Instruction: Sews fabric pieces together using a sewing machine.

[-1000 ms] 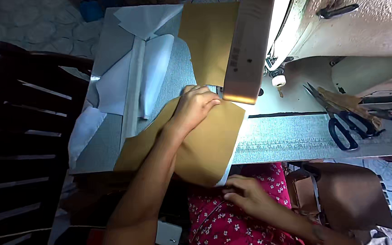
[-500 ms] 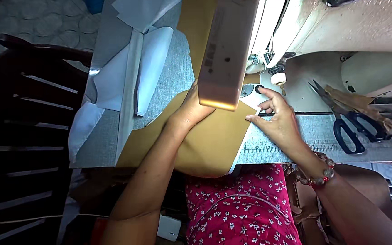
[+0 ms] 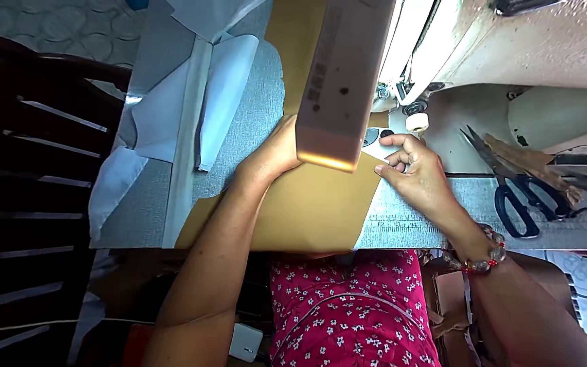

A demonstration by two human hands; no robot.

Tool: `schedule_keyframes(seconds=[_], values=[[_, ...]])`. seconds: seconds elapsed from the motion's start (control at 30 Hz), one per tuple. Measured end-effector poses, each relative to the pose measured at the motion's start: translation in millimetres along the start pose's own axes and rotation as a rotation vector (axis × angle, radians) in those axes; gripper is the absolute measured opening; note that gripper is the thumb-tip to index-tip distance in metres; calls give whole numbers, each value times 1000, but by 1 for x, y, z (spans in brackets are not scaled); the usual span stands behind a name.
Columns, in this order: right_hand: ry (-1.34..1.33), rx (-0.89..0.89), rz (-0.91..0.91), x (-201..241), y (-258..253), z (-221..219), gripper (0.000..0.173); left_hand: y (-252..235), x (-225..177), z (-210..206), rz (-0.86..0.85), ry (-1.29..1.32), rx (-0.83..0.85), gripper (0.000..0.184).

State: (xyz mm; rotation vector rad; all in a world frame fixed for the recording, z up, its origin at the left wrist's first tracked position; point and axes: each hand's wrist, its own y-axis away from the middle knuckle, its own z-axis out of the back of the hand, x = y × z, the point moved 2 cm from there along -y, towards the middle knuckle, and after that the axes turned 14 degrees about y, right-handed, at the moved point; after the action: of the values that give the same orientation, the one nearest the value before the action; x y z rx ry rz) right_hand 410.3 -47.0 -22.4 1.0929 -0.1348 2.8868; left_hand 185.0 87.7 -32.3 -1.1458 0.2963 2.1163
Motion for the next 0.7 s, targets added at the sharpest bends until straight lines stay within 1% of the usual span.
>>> schedule_keyframes(seconds=[0.27, 0.4, 0.47, 0.5, 0.57, 0.6, 0.63, 0.7], values=[[100, 94, 1, 8, -9, 7, 37, -5, -4, 1, 110, 8, 27, 43], [128, 100, -34, 10, -10, 7, 34, -5, -8, -5, 106, -81, 6, 41], [141, 85, -50, 11, -10, 5, 34, 1, -14, -14, 71, -171, -29, 37], [152, 72, -44, 10, -10, 4, 34, 5, -19, -21, 14, -232, -49, 34], [176, 50, -27, 9, -7, 3, 33, 17, -33, -38, -163, -385, -93, 31], [184, 45, -9, 9, -5, 3, 33, 26, -43, -47, -201, -434, -94, 29], [200, 46, 19, 8, -1, 4, 31, 34, -52, -55, -186, -464, -88, 28], [262, 8, 105, 5, 1, 3, 30, 45, -61, -72, -43, -464, -101, 30]])
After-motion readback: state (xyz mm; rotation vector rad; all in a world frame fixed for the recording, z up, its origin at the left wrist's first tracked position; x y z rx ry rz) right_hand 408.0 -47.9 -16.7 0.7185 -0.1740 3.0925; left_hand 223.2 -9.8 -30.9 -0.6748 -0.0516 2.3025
